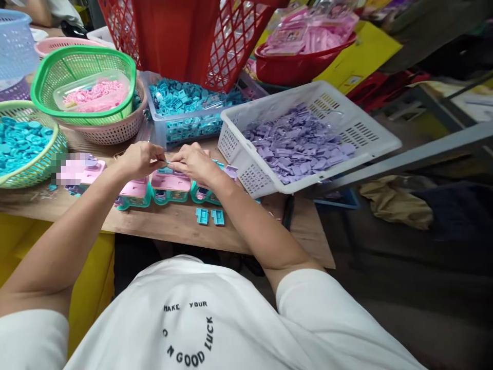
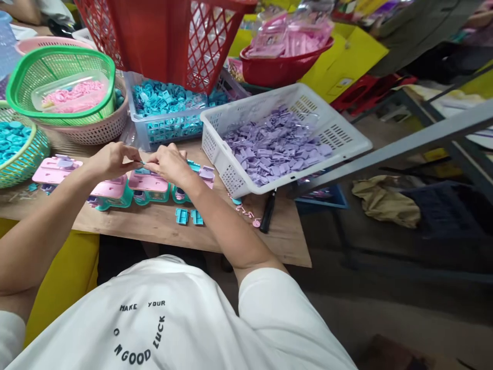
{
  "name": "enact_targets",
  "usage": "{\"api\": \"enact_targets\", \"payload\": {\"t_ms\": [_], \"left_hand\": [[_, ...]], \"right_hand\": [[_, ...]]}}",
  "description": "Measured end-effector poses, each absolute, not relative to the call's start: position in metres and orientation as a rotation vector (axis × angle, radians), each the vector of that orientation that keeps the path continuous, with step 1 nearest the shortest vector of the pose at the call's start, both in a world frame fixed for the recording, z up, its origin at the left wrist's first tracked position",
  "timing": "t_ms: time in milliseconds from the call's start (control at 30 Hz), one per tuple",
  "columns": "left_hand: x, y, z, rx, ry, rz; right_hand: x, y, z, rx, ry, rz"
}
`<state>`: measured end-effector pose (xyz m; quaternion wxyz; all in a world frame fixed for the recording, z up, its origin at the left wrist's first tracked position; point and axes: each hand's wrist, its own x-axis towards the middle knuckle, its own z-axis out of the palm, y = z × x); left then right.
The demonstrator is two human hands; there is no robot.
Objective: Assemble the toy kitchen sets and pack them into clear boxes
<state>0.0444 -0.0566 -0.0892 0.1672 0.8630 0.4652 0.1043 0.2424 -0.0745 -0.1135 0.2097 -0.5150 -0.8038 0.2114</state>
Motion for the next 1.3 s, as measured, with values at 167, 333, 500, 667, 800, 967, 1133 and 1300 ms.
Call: {"api": "enact_targets", "payload": {"t_ms": [167,333,500,667,800,967,1133,1300], "left_hand": [[0.043,-0.057,-0.099,2.500,1.389,0.337],[0.036,-0.063,-0.092,2.534,1.358,0.488],[0.044,-0.109,-0.091,2.415,1.324,1.031],[0.072,-0.169,-0.116,2.309,0.946,0.937],[0.064,-0.175,-0.112,2.031,0.824,0.905],[-0.013,-0.134,-0.086,1.797,1.144,1.026],[-0.063,-0.107,-0.093,1.939,1.544,0.842],[-0.060,-0.103,-0.111,1.987,1.530,0.906]], "right_hand": [[0.261,-0.119,-0.106,-1.286,-2.192,0.232],[0.311,-0.197,-0.147,-1.293,-2.249,0.308],[0.341,-0.230,-0.205,-1.561,-2.168,0.185],[0.335,-0.226,-0.179,-1.435,-1.891,0.550],[0.278,-0.201,-0.123,-1.143,-1.632,0.882],[0.177,-0.128,-0.092,-0.930,-1.819,0.855],[0.123,-0.084,-0.115,-1.110,-2.109,0.672],[0.121,-0.084,-0.134,-1.157,-2.047,0.679]]}}
